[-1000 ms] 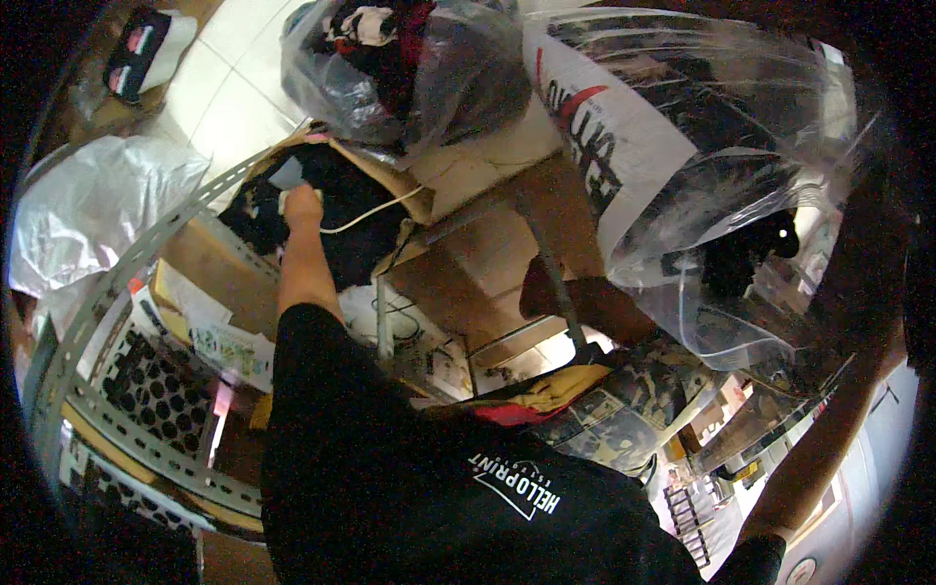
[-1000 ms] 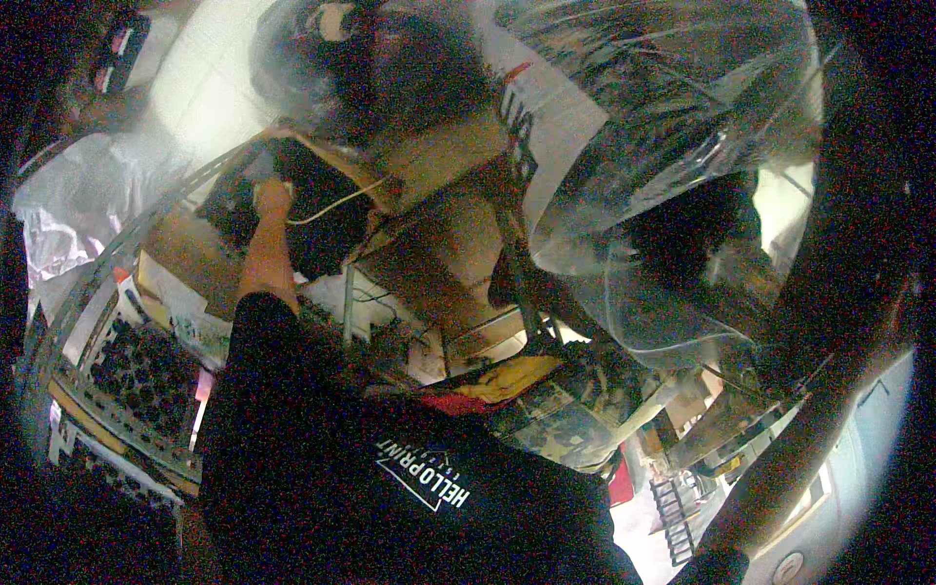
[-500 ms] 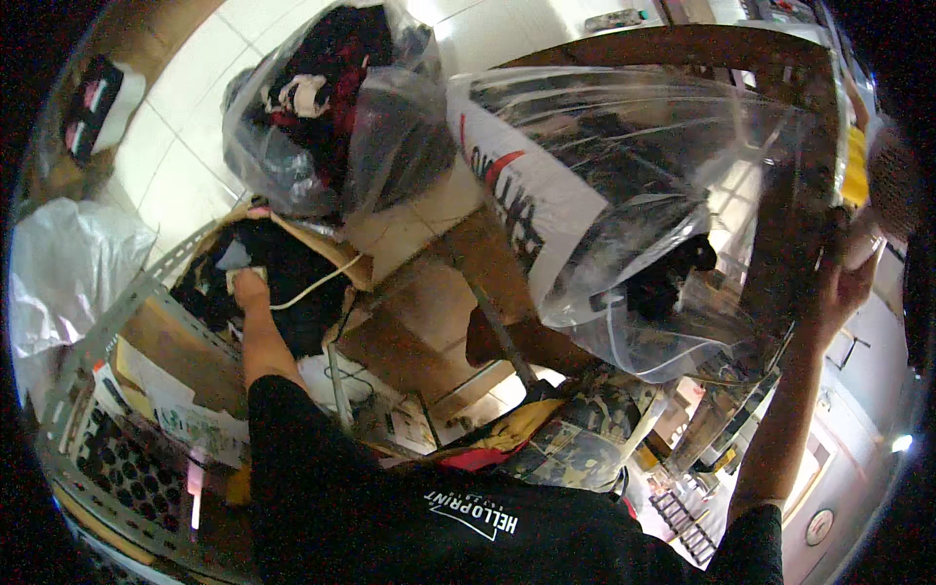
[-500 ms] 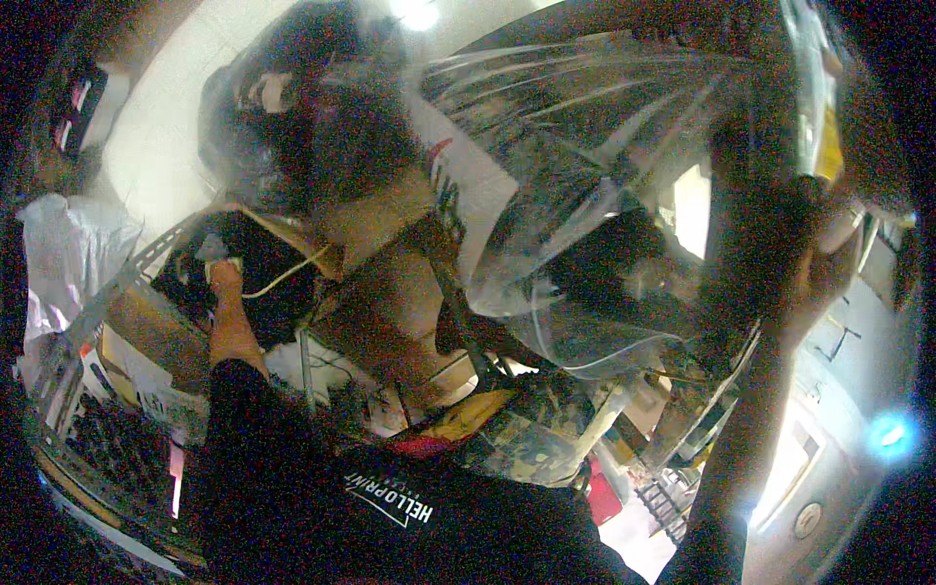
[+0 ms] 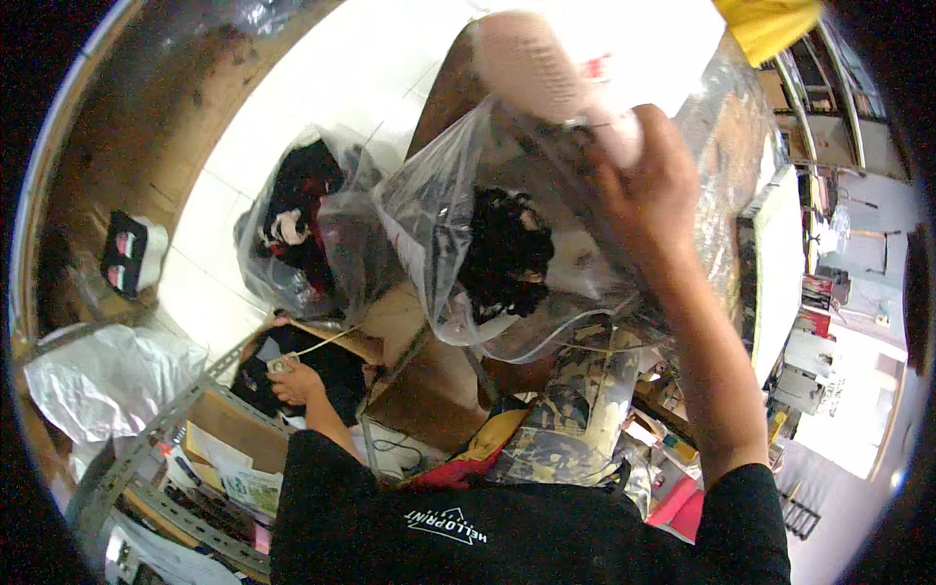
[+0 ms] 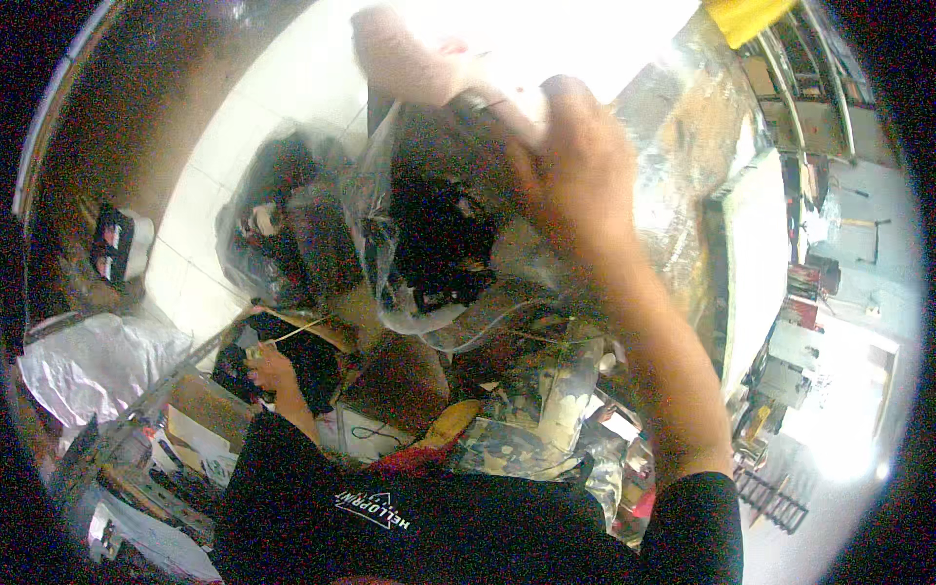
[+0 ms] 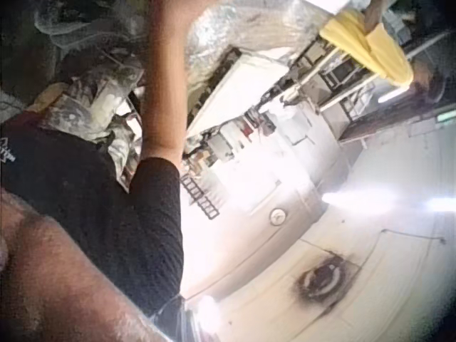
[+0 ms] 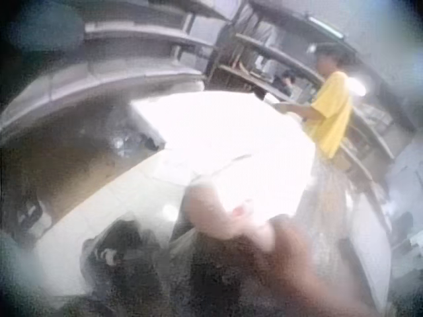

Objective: The person wipes a screen printing frame with a cloth and liquid from a bottle, then uses a hairdryer to dry the mesh.

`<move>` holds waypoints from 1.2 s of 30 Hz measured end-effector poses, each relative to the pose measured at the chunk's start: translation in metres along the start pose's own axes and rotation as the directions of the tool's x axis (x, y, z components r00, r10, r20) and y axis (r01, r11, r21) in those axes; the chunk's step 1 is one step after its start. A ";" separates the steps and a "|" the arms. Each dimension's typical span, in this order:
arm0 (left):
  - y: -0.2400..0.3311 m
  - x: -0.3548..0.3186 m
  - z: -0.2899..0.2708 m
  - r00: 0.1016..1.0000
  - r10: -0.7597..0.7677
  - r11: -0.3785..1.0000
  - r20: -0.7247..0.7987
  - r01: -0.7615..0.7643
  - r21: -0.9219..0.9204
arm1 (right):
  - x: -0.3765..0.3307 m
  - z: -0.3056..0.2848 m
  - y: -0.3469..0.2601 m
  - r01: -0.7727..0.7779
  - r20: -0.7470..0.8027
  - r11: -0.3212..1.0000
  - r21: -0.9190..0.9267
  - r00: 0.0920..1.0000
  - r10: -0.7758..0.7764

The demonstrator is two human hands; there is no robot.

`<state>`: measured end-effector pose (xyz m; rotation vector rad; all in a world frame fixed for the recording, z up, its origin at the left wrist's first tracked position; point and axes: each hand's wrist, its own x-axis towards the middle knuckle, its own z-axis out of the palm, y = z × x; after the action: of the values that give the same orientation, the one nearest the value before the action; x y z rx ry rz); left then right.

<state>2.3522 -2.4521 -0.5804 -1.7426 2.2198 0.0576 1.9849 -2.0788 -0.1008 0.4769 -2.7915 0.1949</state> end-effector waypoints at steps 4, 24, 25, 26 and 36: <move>0.053 -0.072 -0.077 0.980 -0.132 0.908 -0.149 0.059 -0.415 | -0.002 -0.012 -0.005 0.033 0.011 0.999 0.012 0.999 -0.033; 0.127 -0.285 -0.513 0.095 0.989 0.035 0.117 0.614 -0.788 | -0.149 -0.138 -0.013 0.244 -0.009 0.915 0.321 0.967 -0.254; 0.127 -0.302 -0.513 -0.148 0.985 0.157 0.087 0.579 -0.800 | -0.175 -0.156 -0.004 0.212 0.025 0.918 0.336 0.972 -0.233; 0.125 -0.317 -0.504 -0.128 0.977 0.214 0.173 0.500 -0.839 | -0.200 -0.175 0.007 0.140 0.080 0.913 0.383 0.980 -0.184; 0.143 -0.543 -0.511 -0.540 0.835 0.106 0.106 -0.031 -0.994 | -0.385 -0.278 0.118 -0.310 -0.099 0.856 0.415 0.919 0.381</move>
<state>2.2146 -2.0203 0.0285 0.5176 1.3817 1.8999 2.3657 -1.8015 0.0304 0.0233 -2.6349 0.8476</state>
